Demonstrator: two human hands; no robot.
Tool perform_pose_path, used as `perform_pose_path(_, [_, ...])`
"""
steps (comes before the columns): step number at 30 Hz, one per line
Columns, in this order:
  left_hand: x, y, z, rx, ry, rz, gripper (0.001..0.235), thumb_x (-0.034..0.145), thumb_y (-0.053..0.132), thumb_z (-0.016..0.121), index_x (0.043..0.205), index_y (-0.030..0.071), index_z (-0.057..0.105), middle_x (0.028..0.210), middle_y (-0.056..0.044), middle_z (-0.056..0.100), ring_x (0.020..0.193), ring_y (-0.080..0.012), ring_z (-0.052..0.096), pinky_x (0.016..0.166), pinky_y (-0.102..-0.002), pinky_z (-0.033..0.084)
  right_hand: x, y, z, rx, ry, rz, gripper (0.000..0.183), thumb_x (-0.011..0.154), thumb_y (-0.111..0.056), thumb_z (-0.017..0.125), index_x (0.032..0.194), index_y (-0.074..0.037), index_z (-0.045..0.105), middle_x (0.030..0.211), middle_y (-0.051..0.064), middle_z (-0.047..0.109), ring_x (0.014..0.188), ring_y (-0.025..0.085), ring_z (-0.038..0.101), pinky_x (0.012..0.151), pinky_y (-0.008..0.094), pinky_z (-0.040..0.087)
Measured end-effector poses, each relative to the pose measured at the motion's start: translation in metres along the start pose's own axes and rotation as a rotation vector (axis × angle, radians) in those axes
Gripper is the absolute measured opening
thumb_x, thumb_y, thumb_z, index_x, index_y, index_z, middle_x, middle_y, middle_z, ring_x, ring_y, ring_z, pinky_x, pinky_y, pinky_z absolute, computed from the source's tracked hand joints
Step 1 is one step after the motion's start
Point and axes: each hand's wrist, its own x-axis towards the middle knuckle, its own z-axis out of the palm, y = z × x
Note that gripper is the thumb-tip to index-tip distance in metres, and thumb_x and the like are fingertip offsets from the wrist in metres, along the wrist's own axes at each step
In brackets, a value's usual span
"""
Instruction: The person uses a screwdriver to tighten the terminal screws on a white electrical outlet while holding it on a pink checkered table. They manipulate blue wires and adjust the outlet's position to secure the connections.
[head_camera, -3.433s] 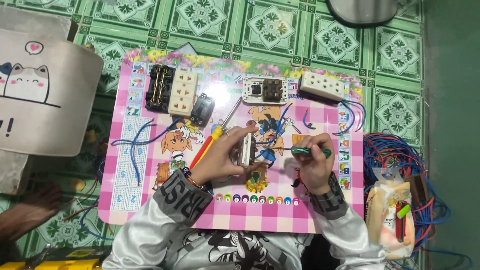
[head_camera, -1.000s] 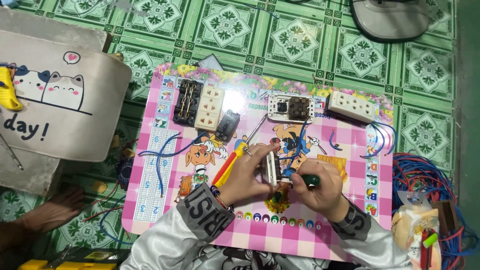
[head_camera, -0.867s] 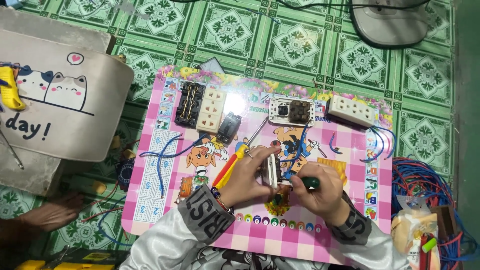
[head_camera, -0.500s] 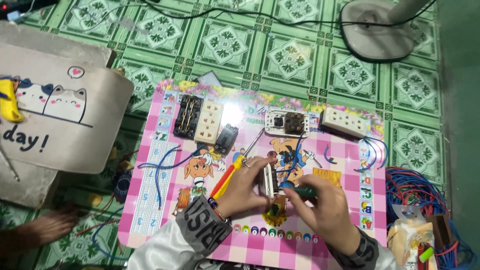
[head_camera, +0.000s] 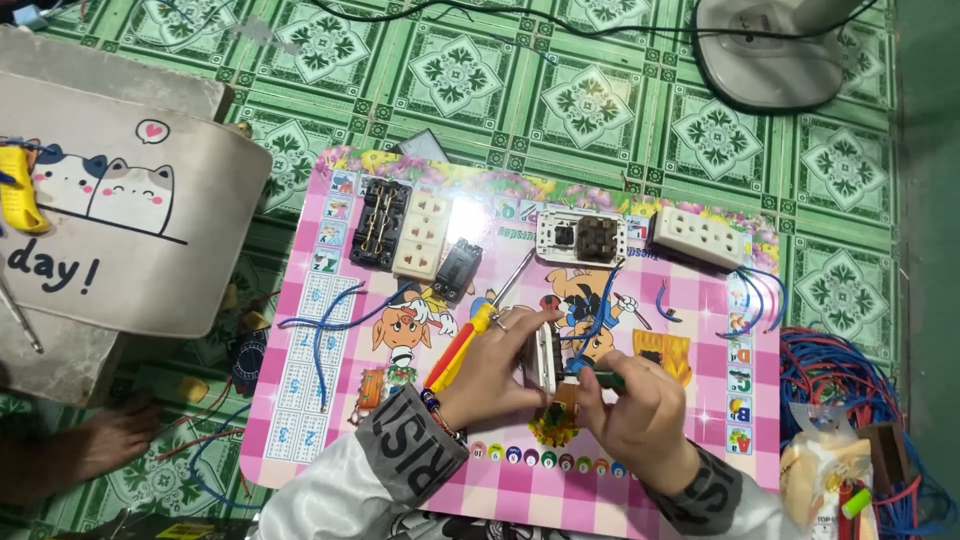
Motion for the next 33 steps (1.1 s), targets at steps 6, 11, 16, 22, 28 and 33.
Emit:
perform_pose_path(6, [-0.001,-0.008,0.003,0.028,-0.039,0.059,0.097,0.069,0.028,0.083,0.154,0.024,0.036,0.142,-0.018,0.058,0.118,-0.0329,0.062,0.092,-0.046,0.052,-0.009,0.015,0.005,0.098,-0.017,-0.009,0.039,0.100,-0.016,0.062,0.123,0.003,0.038,0.095,0.022,0.065,0.068,0.033,0.067,0.059,0.045,0.055])
perform_pose_path(11, [0.003,0.003,-0.005,-0.066,-0.012,0.085,0.087,0.070,0.025,0.083,0.149,0.020,0.045,0.129,-0.018,0.062,0.116,-0.0361,0.062,0.090,-0.048,0.055,0.019,0.020,0.000,0.312,-0.093,-0.064,0.020,0.095,-0.014,0.062,0.102,-0.002,0.047,0.078,0.012,0.064,0.054,0.028,0.061,0.049,0.038,0.052])
perform_pose_path(16, [0.004,0.002,-0.004,-0.125,-0.001,0.113,0.084,0.068,0.020,0.083,0.145,0.016,0.051,0.121,-0.018,0.064,0.117,-0.0383,0.061,0.092,-0.049,0.057,0.042,0.014,-0.017,0.351,-0.108,-0.188,0.024,0.094,-0.010,0.063,0.108,-0.007,0.044,0.072,0.010,0.060,0.045,0.033,0.056,0.039,0.039,0.050])
perform_pose_path(22, [0.003,0.003,-0.009,-0.095,-0.096,0.068,0.088,0.071,0.027,0.079,0.150,0.022,0.042,0.142,-0.017,0.056,0.126,-0.0337,0.059,0.101,-0.045,0.050,0.049,0.012,-0.031,0.429,-0.368,-0.171,0.024,0.079,0.010,0.057,0.082,-0.006,0.039,0.069,0.007,0.046,0.053,0.025,0.042,0.044,0.034,0.034])
perform_pose_path(28, [0.000,0.002,-0.005,-0.070,-0.083,0.018,0.088,0.073,0.030,0.081,0.151,0.022,0.041,0.140,-0.016,0.057,0.121,-0.0319,0.061,0.098,-0.046,0.052,0.041,-0.003,-0.032,0.139,-0.217,-0.145,0.024,0.099,-0.017,0.061,0.105,-0.004,0.042,0.078,0.011,0.061,0.061,0.025,0.060,0.055,0.039,0.048])
perform_pose_path(33, [-0.001,-0.002,-0.002,-0.047,-0.078,0.013,0.089,0.072,0.030,0.081,0.151,0.023,0.040,0.137,-0.016,0.058,0.112,-0.0291,0.063,0.089,-0.042,0.054,0.039,-0.009,-0.031,0.166,-0.175,-0.125,0.029,0.097,-0.003,0.065,0.105,-0.006,0.038,0.070,0.008,0.051,0.051,0.021,0.045,0.045,0.036,0.040])
